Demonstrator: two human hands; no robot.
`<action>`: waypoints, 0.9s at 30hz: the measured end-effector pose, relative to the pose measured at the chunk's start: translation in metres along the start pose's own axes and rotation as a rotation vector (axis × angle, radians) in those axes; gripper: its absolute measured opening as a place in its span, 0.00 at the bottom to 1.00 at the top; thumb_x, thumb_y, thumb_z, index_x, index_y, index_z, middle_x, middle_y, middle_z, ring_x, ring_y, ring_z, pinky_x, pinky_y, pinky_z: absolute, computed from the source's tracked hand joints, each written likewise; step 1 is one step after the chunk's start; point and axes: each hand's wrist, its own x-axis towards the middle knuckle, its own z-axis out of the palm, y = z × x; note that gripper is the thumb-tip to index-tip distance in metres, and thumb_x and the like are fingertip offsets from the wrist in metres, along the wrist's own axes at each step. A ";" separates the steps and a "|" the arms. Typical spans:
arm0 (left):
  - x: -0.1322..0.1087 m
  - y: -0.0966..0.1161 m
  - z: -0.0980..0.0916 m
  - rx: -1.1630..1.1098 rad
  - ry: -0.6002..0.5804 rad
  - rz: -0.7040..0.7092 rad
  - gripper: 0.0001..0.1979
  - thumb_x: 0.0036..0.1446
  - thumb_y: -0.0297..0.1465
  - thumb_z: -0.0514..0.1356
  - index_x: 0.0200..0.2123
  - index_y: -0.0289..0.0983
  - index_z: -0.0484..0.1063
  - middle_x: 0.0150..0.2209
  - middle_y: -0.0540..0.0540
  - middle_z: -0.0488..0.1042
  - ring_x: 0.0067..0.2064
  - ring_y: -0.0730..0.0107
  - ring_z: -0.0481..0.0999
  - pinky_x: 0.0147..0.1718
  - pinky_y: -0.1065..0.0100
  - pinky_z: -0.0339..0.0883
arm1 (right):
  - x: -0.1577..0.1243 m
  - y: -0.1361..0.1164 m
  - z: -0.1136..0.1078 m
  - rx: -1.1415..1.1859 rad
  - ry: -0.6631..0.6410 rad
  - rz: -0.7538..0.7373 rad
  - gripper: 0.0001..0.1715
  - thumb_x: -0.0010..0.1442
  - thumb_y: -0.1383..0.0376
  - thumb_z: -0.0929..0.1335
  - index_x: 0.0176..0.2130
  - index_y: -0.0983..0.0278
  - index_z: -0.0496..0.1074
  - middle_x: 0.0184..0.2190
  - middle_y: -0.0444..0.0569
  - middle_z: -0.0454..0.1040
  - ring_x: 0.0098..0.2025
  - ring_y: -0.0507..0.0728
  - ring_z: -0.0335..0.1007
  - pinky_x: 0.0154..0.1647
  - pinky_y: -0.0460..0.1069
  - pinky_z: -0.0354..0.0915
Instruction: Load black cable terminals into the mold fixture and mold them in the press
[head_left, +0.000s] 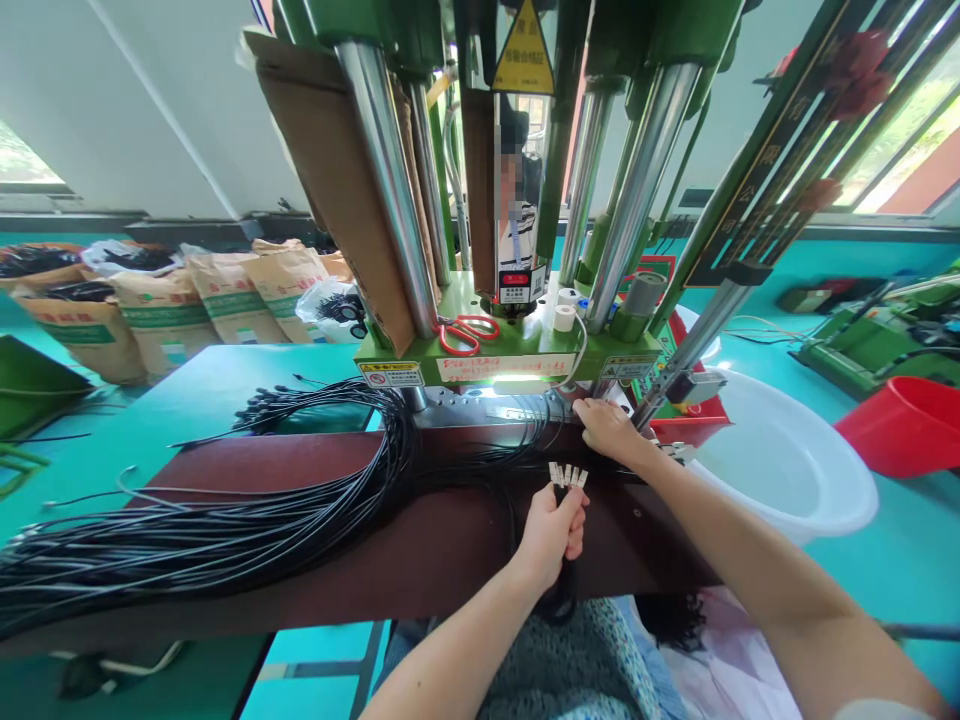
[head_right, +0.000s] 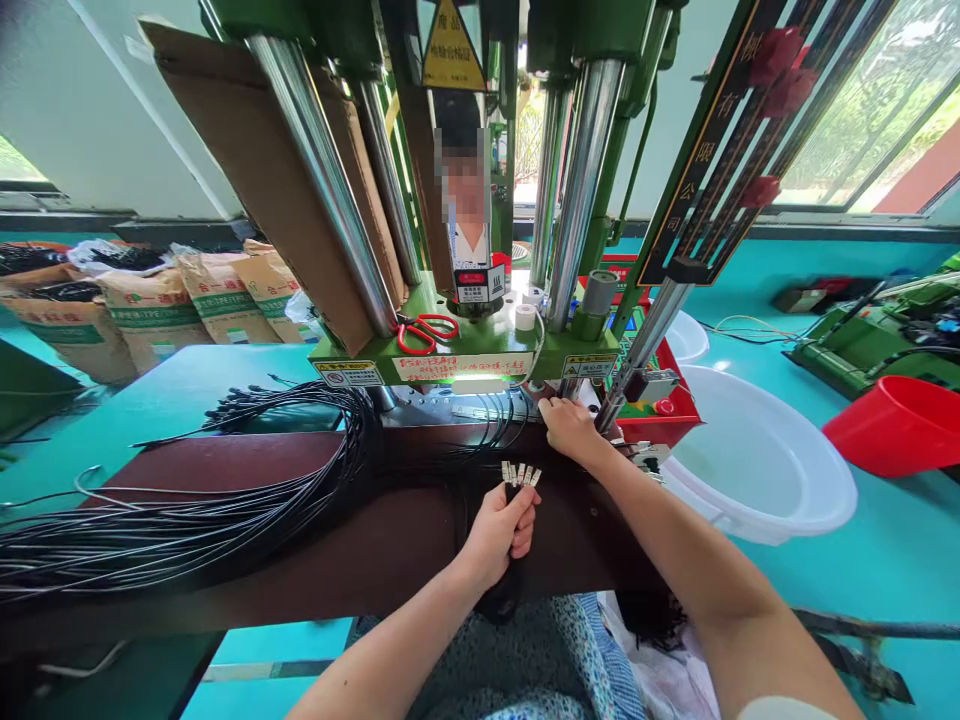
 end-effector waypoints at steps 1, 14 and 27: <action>0.000 0.000 0.000 0.010 -0.004 -0.006 0.23 0.42 0.49 0.61 0.28 0.36 0.59 0.14 0.61 0.53 0.12 0.86 0.47 0.09 0.78 0.40 | -0.005 -0.001 -0.004 0.006 -0.028 -0.013 0.15 0.47 0.77 0.62 0.38 0.69 0.66 0.41 0.61 0.70 0.47 0.66 0.64 0.48 0.57 0.55; -0.013 -0.003 0.011 0.231 -0.084 -0.078 0.21 0.45 0.48 0.60 0.32 0.39 0.58 0.14 0.62 0.51 0.12 0.87 0.44 0.10 0.80 0.37 | -0.149 -0.018 0.007 1.306 -0.128 0.464 0.24 0.52 0.63 0.60 0.50 0.63 0.59 0.14 0.33 0.53 0.10 0.46 0.42 0.10 0.41 0.40; -0.010 -0.009 0.015 0.480 -0.065 -0.028 0.13 0.47 0.39 0.60 0.26 0.37 0.60 0.13 0.60 0.54 0.11 0.84 0.48 0.10 0.76 0.41 | -0.159 -0.028 0.032 1.512 0.171 0.401 0.31 0.60 0.52 0.61 0.56 0.66 0.58 0.13 0.36 0.57 0.10 0.45 0.46 0.08 0.40 0.44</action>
